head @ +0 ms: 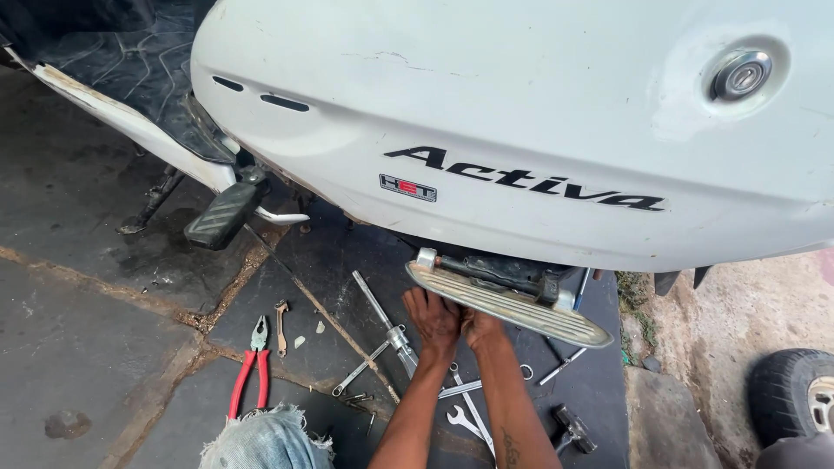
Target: Repairing the lower frame or kickstand area of a white Honda Activa scooter using various hand tools.
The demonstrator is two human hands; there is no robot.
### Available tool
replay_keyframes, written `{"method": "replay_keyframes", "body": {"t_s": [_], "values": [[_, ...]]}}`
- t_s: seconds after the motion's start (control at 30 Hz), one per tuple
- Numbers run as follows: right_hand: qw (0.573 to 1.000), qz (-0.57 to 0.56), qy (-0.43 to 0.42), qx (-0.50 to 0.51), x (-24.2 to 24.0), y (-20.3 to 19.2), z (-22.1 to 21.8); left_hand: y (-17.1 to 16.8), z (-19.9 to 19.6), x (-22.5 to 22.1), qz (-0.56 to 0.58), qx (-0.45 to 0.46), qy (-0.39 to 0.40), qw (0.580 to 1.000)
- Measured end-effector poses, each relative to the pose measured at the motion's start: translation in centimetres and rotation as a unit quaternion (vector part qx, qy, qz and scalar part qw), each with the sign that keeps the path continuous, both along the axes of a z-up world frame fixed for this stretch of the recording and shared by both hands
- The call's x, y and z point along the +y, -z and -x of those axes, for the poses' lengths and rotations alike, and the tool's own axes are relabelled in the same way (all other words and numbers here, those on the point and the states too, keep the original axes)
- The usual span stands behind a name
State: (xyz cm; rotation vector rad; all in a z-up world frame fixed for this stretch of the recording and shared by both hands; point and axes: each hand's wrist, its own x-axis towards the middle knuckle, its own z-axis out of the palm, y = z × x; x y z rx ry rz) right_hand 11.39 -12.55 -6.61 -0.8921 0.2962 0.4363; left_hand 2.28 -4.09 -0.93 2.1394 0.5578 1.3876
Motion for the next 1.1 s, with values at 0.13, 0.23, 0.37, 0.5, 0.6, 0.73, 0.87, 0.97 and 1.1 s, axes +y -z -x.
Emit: {"method": "replay_keyframes", "body": {"t_s": [0.13, 0.23, 0.37, 0.5, 0.6, 0.73, 0.87, 0.97, 1.1], "values": [[0.998, 0.013, -0.036, -0.051, 0.6, -2.6, 1.0, -4.5, 1.5, -1.1, 0.097, -0.071, 0.013, 0.993], [0.997, 0.051, -0.048, -0.013, 1.1, -7.7, 3.1, -5.8, 2.1, -1.9, 0.205, -0.060, 0.039, 0.976], [0.995, 0.057, -0.084, -0.005, 0.9, -9.7, 3.7, -6.6, 2.7, -2.3, 0.333, -0.027, 0.079, 0.939], [0.993, 0.067, -0.092, -0.031, 0.9, -10.2, 3.8, -9.5, 3.3, -2.4, 0.371, -0.063, 0.109, 0.920], [0.992, 0.058, -0.110, -0.033, 0.5, -8.9, 2.7, -10.5, 1.9, -2.5, 0.430, -0.040, 0.061, 0.900], [0.977, 0.079, -0.172, -0.096, 0.2, -8.7, 2.1, -11.4, 0.8, -1.1, 0.731, -0.026, 0.039, 0.681], [0.982, 0.082, -0.166, -0.043, 0.4, -12.6, 5.2, -10.4, 3.1, -1.2, 0.688, -0.013, 0.097, 0.719], [0.922, 0.365, -0.107, -0.073, 0.0, -15.0, 8.9, -10.9, 6.0, -0.3, 0.383, 0.085, 0.106, 0.914], [0.881, 0.420, -0.148, -0.160, -6.4, -9.6, 15.7, -7.4, 5.5, 0.2, 0.209, 0.133, 0.099, 0.964]]}}
